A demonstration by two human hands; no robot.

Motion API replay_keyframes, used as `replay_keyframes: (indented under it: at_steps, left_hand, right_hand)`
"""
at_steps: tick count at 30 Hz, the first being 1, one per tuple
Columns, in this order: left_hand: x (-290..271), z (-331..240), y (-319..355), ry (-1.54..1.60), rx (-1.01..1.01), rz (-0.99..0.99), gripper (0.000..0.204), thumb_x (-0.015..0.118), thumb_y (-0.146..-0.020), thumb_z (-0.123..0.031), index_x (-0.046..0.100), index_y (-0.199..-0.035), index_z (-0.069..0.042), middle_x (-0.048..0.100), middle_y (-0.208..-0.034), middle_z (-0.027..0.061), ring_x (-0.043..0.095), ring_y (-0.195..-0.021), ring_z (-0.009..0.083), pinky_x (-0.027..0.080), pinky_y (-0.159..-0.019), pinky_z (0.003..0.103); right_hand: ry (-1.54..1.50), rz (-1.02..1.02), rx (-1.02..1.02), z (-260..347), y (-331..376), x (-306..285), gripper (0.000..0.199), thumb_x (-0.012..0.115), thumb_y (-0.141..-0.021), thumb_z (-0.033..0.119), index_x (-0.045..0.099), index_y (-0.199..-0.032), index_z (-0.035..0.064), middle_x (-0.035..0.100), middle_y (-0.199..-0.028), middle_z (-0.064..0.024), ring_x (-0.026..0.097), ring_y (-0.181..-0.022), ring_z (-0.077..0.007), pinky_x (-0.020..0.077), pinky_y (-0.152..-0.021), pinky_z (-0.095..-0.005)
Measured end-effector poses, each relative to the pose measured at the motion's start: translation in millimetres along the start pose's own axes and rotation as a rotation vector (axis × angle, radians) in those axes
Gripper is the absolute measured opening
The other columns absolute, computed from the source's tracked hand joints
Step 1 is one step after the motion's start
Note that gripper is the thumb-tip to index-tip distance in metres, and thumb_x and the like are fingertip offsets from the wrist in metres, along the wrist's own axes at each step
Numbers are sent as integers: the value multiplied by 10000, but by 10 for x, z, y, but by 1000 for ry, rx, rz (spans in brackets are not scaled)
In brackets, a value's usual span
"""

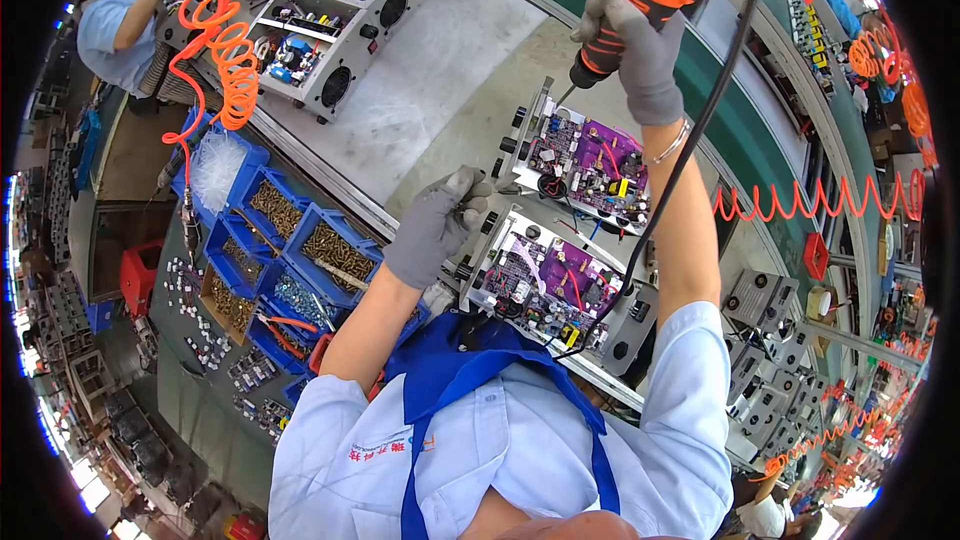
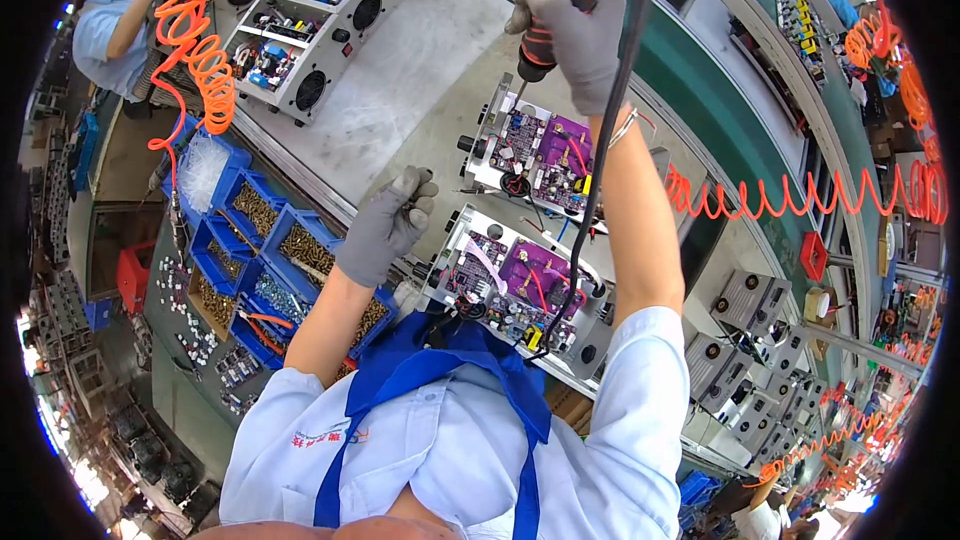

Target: The person assembles electronic components onto a circuit board by hand, securing them with screws using an electric screwdriver.

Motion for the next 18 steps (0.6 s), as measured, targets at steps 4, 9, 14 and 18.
replay_keyframes:
  at_steps: [4, 9, 14, 18]
  left_hand:
    - [259, 8, -9, 89, -115, 115, 266, 538, -963, -186, 545, -1123, 26, 641, -969, 106, 617, -747, 116, 541, -632, 184]
    - [479, 77, -41, 17, -69, 59, 284, 536, -966, -237, 561, -1081, 22, 632, -975, 89, 609, -724, 91, 543, -625, 171]
    - [768, 331, 62, 205, -242, 155, 251, 528, -967, -217, 542, -1068, 12, 574, -886, 76, 584, -698, 111, 528, -552, 154]
    - [973, 586, 129, 140, -297, 157, 200, 513, -975, -219, 549, -1031, -30, 542, -860, 50, 541, -696, 96, 491, -505, 152]
  right_hand:
    - [-114, -7, 19, 325, 185, 1, 399, 565, -769, 94, 538, -1141, -48, 581, -730, -67, 594, -604, -148, 518, -580, -287]
    - [-563, 330, -310, 1494, 691, 30, 534, 607, -808, 265, 485, -1287, 63, 429, -675, 12, 437, -425, -98, 381, -434, -271]
    - [-545, 186, -395, 1799, 1219, -201, 604, 602, -813, 223, 428, -1355, 22, 463, -688, -4, 457, -435, -96, 453, -461, -285]
    - [-472, 82, -464, 1967, 1547, -505, 607, 611, -805, 239, 436, -1336, 4, 481, -700, -15, 469, -455, -99, 476, -473, -293]
Point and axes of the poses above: each hand's wrist, its own y-axis away from the middle knuckle, its own x-axis out of the palm, z = x × y, the point moved 6 cm from there along -y, towards the middle knuckle
